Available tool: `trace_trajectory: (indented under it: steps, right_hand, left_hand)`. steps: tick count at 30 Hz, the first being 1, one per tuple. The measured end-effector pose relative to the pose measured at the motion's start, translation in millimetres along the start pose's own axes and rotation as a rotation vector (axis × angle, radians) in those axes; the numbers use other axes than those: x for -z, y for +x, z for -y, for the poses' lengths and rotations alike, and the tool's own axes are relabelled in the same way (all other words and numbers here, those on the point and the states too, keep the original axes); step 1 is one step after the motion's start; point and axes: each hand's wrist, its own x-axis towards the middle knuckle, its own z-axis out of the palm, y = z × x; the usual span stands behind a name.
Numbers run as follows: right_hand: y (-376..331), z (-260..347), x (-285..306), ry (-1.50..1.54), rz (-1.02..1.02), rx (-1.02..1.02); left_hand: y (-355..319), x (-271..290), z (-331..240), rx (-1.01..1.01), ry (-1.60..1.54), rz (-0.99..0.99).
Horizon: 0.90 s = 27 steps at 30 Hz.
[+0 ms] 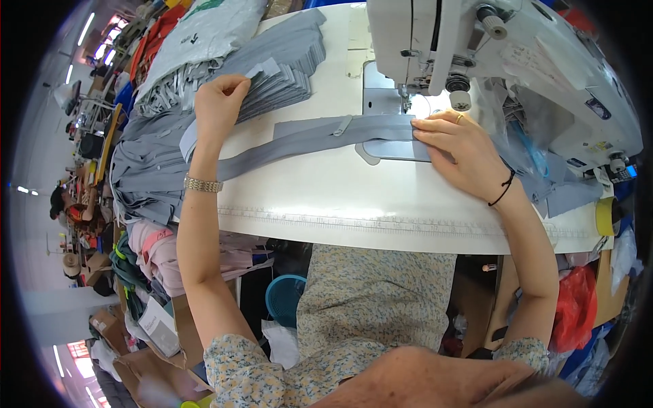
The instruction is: Sewing and assembling zippers onto fabric strips at a sewing workstation.
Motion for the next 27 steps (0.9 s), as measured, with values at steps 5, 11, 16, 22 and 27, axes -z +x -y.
trace_trajectory:
  steps: [5, 11, 16, 22, 27]
  right_hand:
    - [-2, 1, 1, 0.007, 0.045, -0.06]
    - [-2, -1, -5, -0.015, -0.058, 0.016]
    - [-5, 2, -7, -0.023, -0.032, 0.0]
    - [-4, 3, -2, -0.024, -0.038, -0.012]
    - [-4, 1, -3, -0.016, -0.05, -0.001]
  left_hand:
    - [-29, -38, -75, -0.942, 0.126, -0.17]
    - [-63, -97, -130, -1.078, 0.099, 0.298]
    - [-67, -103, -123, -0.921, -0.107, 0.236]
    - [-64, -103, -121, -0.977, -0.137, 0.237]
    - [-65, -104, -123, -0.969, -0.151, 0.239]
